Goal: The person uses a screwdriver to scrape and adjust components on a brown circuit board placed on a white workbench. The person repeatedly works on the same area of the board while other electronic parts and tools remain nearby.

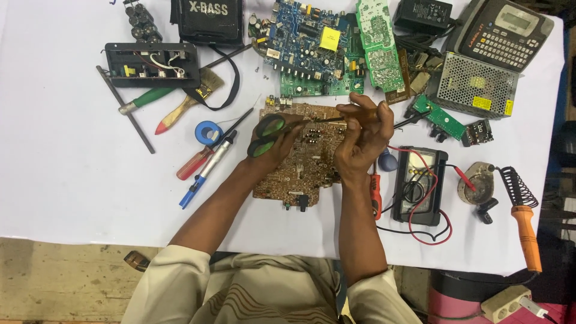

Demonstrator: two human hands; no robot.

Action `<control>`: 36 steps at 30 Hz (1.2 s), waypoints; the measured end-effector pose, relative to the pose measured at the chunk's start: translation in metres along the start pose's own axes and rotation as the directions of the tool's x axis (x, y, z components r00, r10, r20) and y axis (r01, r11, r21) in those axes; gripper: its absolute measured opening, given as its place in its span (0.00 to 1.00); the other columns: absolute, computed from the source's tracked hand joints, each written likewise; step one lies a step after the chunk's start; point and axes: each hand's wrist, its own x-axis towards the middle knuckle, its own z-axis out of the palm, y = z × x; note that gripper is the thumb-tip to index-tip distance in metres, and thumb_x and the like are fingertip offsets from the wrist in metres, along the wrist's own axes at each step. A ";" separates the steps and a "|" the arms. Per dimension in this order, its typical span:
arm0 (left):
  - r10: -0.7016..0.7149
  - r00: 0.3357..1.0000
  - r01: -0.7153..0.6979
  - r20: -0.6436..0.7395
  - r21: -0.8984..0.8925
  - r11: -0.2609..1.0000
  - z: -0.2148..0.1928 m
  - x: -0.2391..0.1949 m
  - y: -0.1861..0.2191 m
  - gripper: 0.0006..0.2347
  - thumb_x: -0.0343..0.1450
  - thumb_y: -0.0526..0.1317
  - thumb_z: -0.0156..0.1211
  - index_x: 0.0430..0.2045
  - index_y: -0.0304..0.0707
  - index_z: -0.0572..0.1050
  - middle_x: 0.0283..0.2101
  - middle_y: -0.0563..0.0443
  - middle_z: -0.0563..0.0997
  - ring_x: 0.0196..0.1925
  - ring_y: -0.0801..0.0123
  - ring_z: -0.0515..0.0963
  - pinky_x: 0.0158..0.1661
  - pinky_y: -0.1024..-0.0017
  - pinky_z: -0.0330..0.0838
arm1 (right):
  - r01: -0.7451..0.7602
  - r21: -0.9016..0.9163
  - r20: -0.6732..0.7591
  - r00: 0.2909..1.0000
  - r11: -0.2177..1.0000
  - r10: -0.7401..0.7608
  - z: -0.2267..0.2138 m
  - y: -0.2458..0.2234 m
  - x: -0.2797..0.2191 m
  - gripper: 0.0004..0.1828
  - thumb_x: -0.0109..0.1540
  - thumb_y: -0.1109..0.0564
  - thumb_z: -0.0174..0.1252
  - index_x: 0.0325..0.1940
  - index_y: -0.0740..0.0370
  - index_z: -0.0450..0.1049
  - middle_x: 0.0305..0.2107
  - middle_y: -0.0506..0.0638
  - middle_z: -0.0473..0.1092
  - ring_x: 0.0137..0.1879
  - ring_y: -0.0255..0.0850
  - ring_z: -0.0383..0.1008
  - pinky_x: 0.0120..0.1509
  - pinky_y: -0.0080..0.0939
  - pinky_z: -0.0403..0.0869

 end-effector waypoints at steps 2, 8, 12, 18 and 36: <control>-0.275 0.866 0.310 0.418 -0.879 -0.361 0.004 0.018 -0.058 0.13 0.76 0.34 0.67 0.56 0.35 0.79 0.46 0.41 0.82 0.60 0.62 0.79 0.67 0.69 0.68 | 0.021 0.019 -0.021 1.000 1.000 -0.020 0.000 0.001 -0.002 0.28 0.75 0.65 0.41 0.78 0.58 0.42 0.59 0.67 0.69 0.52 0.53 0.81 0.55 0.47 0.82; -0.346 0.661 0.173 0.665 -0.584 -0.793 -0.016 0.033 -0.064 0.08 0.80 0.35 0.57 0.48 0.30 0.81 0.34 0.34 0.82 0.42 0.46 0.82 0.51 0.52 0.74 | 0.030 0.052 -0.024 0.999 0.998 -0.029 0.005 -0.002 -0.004 0.28 0.75 0.65 0.41 0.78 0.57 0.42 0.59 0.68 0.68 0.53 0.54 0.80 0.56 0.49 0.83; -0.315 0.685 0.142 0.656 -0.545 -0.826 0.000 0.029 -0.059 0.11 0.81 0.38 0.55 0.52 0.35 0.82 0.33 0.39 0.84 0.38 0.56 0.82 0.47 0.60 0.74 | 0.005 0.080 -0.026 1.000 0.997 -0.003 0.011 -0.001 -0.004 0.28 0.74 0.67 0.42 0.77 0.57 0.44 0.57 0.67 0.70 0.51 0.54 0.81 0.54 0.50 0.84; -0.371 0.789 0.099 0.489 -0.697 -0.710 0.015 0.020 -0.038 0.11 0.78 0.40 0.60 0.54 0.41 0.81 0.42 0.52 0.86 0.46 0.61 0.84 0.52 0.67 0.75 | 0.007 0.029 -0.055 0.998 1.000 -0.006 0.007 0.000 -0.002 0.28 0.73 0.67 0.43 0.77 0.59 0.44 0.57 0.67 0.71 0.49 0.53 0.82 0.52 0.48 0.84; -0.337 0.742 0.143 0.580 -0.628 -0.765 0.009 0.016 -0.049 0.05 0.79 0.37 0.61 0.45 0.45 0.83 0.41 0.46 0.82 0.50 0.45 0.81 0.55 0.49 0.76 | 0.018 0.009 -0.084 0.996 1.000 -0.017 0.009 -0.007 0.000 0.30 0.72 0.70 0.43 0.76 0.61 0.45 0.55 0.68 0.71 0.49 0.56 0.81 0.51 0.53 0.84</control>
